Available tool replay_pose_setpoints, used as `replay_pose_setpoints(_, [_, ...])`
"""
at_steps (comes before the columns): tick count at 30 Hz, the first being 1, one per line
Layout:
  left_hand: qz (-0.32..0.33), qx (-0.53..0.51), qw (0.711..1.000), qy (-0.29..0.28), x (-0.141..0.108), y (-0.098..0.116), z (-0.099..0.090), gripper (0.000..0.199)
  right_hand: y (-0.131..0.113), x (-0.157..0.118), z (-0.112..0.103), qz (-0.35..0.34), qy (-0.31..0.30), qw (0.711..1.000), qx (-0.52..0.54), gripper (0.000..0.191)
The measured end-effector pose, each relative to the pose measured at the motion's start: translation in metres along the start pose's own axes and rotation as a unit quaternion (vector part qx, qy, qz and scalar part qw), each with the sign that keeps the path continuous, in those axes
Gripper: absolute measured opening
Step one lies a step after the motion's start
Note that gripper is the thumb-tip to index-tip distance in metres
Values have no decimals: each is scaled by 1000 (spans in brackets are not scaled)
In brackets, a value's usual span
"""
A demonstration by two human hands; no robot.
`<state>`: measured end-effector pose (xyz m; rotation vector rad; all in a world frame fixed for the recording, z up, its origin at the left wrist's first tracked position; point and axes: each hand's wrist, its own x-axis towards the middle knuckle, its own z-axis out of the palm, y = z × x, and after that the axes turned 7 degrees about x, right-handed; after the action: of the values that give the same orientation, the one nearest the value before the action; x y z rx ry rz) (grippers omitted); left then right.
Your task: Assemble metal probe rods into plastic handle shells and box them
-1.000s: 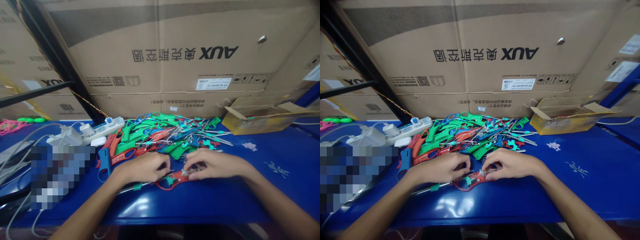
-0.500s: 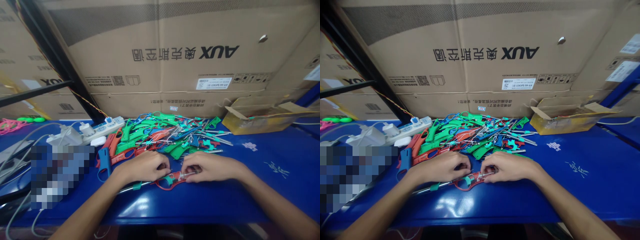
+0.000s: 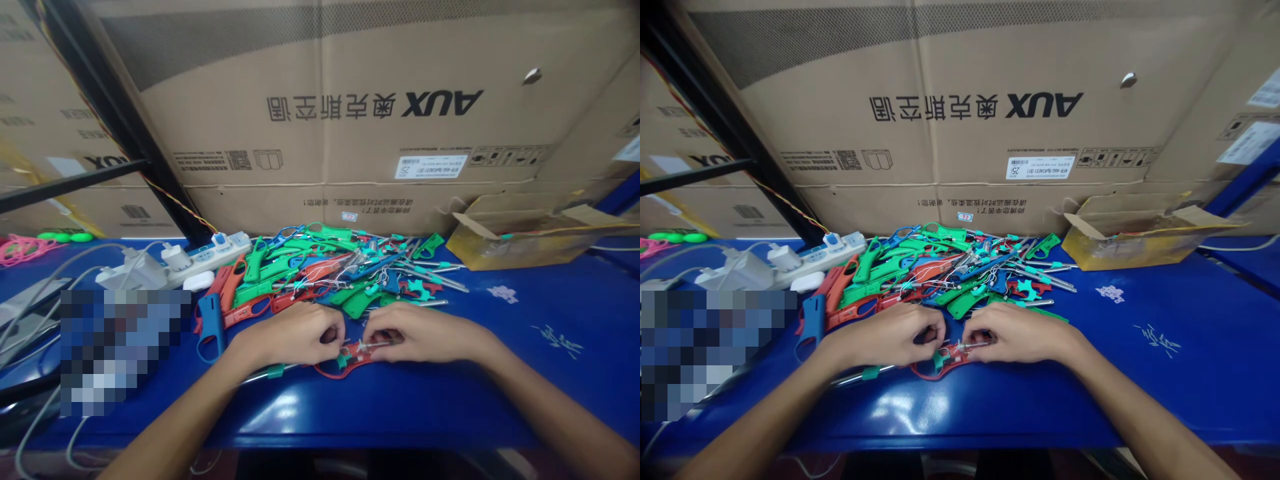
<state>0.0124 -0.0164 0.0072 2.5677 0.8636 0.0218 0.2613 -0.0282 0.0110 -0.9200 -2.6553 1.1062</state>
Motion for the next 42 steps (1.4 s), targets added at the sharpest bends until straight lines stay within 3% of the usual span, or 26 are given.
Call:
replay_pose_setpoints(13, [27, -13, 1000, 6, 1, 0, 2, 9, -1, 1, 3, -8, 25, 1000, -7, 16])
replay_pose_setpoints(42, [33, -9, 999, 8, 1, 2, 2, 8, -1, 2, 3, -6, 22, 1000, -17, 16])
